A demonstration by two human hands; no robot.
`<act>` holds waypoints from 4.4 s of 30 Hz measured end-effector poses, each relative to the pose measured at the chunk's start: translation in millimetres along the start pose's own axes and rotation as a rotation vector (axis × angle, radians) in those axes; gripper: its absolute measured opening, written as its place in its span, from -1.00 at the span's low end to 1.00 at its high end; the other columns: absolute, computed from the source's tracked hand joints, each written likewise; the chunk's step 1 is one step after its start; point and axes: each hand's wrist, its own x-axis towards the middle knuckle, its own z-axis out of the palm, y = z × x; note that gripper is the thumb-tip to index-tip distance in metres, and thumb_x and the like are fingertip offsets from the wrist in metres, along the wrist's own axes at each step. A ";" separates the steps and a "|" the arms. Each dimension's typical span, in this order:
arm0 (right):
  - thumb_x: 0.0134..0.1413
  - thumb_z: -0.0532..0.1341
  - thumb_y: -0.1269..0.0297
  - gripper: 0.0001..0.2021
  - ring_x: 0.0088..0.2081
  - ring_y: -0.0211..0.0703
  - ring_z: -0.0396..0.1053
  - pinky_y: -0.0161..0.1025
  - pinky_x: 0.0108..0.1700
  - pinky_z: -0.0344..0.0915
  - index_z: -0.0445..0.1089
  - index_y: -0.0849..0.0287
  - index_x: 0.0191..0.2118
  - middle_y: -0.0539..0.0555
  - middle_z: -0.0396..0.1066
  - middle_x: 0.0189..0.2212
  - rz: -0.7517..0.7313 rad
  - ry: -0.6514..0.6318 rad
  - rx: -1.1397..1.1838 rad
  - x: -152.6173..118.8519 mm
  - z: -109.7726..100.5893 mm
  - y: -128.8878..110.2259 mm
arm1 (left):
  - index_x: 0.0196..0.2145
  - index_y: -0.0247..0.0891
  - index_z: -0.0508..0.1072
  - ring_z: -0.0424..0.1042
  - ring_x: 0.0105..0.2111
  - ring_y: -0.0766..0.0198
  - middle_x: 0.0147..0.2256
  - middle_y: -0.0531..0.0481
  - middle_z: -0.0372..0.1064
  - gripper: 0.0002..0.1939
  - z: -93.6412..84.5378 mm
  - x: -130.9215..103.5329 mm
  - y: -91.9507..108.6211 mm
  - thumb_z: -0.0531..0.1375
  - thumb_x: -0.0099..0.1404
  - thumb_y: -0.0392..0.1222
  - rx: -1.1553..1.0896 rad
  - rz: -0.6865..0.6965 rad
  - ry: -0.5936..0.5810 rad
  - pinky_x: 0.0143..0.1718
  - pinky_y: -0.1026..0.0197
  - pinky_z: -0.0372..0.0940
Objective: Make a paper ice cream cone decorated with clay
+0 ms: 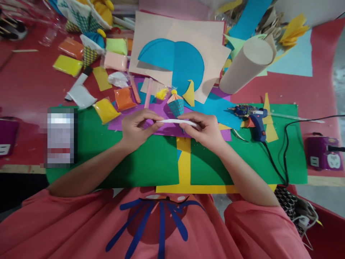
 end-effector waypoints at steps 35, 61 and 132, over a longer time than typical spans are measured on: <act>0.05 0.32 -0.07 -0.64 -0.47 -0.31 0.43 -0.43 -0.55 0.26 0.41 0.17 -0.36 0.00 0.49 -0.50 0.382 -0.218 0.409 13.9 6.7 18.4 | -0.01 -0.18 0.26 0.55 -0.09 0.23 0.00 -0.15 0.47 -0.68 13.8 -10.1 -17.1 0.20 0.30 -0.17 -0.581 -0.687 -0.170 -0.13 0.18 0.49; 0.18 0.26 0.01 -0.76 -0.05 -0.09 0.52 -0.30 -0.39 0.48 0.51 0.05 -0.31 0.03 0.37 0.18 0.128 -0.100 0.329 3.4 9.0 16.7 | 0.05 -0.10 0.40 0.39 0.10 0.11 -0.02 -0.01 0.48 -0.38 18.7 -1.2 -11.2 0.42 0.05 0.02 -0.837 -0.799 -0.020 0.15 0.06 0.28; 0.16 0.30 0.26 -0.84 -0.36 -0.21 0.52 -0.28 -0.32 0.45 0.43 0.03 -0.13 0.01 0.57 -0.32 -0.375 0.097 -0.199 -5.5 16.8 10.4 | 0.08 -0.21 0.33 0.42 -0.52 0.31 -0.37 0.02 0.46 -0.14 30.3 -6.4 10.1 0.34 -0.08 0.33 -0.996 -0.893 -0.065 -0.54 0.27 0.26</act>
